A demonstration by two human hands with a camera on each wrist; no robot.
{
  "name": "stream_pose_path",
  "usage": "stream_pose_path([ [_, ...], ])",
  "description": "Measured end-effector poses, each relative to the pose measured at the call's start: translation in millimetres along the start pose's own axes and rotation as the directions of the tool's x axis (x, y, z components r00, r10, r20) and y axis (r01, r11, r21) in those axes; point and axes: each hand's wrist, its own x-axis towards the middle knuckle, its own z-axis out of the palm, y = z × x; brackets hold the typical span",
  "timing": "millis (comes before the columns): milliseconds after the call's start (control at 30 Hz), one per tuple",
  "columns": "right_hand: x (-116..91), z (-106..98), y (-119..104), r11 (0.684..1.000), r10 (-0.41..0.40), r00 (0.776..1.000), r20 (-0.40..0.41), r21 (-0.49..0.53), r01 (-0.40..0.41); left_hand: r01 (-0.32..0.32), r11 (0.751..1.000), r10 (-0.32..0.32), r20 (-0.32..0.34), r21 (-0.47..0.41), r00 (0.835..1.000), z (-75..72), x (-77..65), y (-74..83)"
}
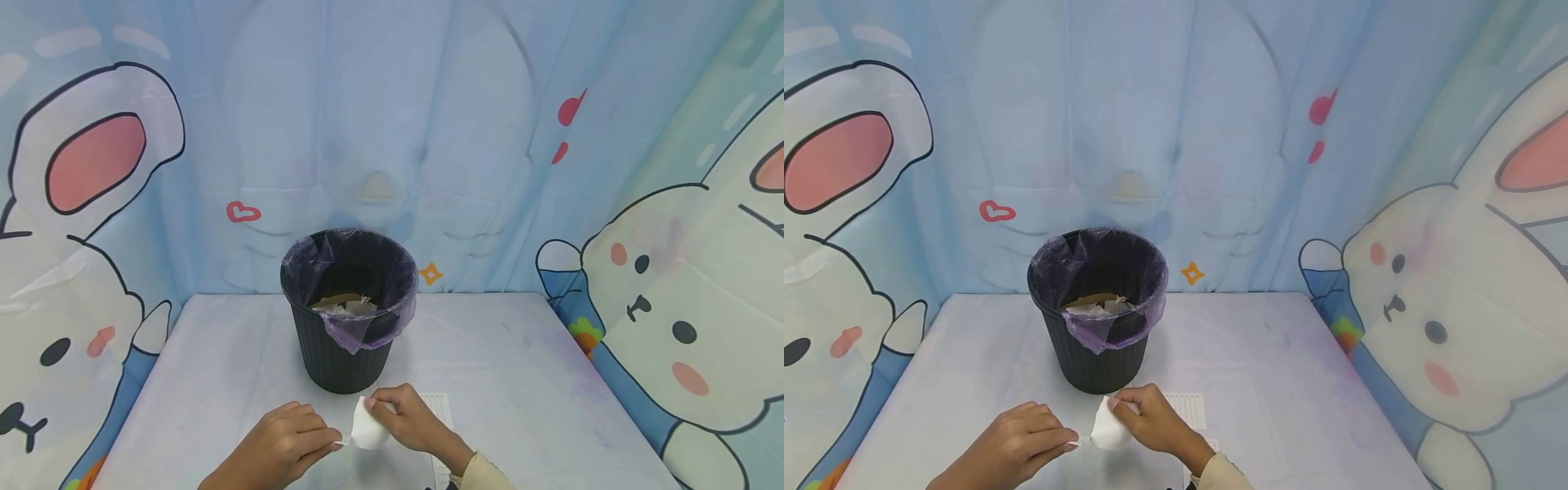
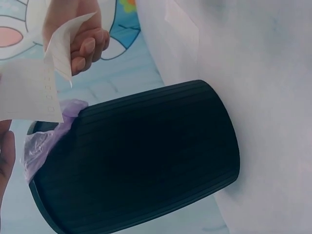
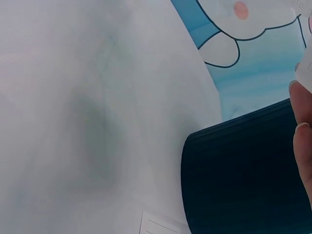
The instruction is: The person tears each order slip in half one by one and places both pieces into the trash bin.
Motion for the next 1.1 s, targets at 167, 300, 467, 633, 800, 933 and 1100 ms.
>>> stream_pose_path([
  [167, 0.2, 0.1, 0.7, 1.000, -0.016, 1.000, -0.010, -0.006, 0.016, -0.005, 1.000, 0.005, -0.003, -0.002, 1.000, 0.9, -0.2, 0.4],
  [300, 0.2, 0.6, 1.1, 1.000, -0.020, 1.000, -0.012, -0.005, 0.020, -0.013, 1.000, 0.013, -0.011, 0.005, 1.000, 1.6, 0.2, 1.0],
  [467, -0.1, 0.6, 0.4, 1.000, -0.007, 1.000, -0.006, 0.002, 0.007, -0.023, 1.000, 0.023, -0.019, 0.010, 1.000, 2.1, 0.9, 1.5],
  [633, -0.1, 0.5, -0.2, 1.000, 0.000, 1.000, -0.004, 0.003, 0.000, -0.019, 1.000, 0.019, -0.019, 0.004, 1.000, 2.0, 1.1, 1.9],
  [800, -0.2, 0.8, 2.3, 1.000, -0.021, 1.000, -0.019, -0.004, 0.021, -0.025, 1.000, 0.025, -0.023, 0.007, 0.999, 1.8, 1.4, 2.4],
  [933, -0.5, 1.1, 4.7, 1.000, -0.029, 0.999, -0.024, -0.002, 0.029, -0.031, 0.999, 0.031, -0.025, 0.014, 0.999, 1.4, 1.8, 2.8],
  [1100, -0.3, 1.5, 5.5, 1.000, -0.025, 0.999, -0.021, -0.002, 0.025, -0.030, 0.999, 0.031, -0.023, 0.011, 0.999, 0.9, 1.7, 2.7],
])
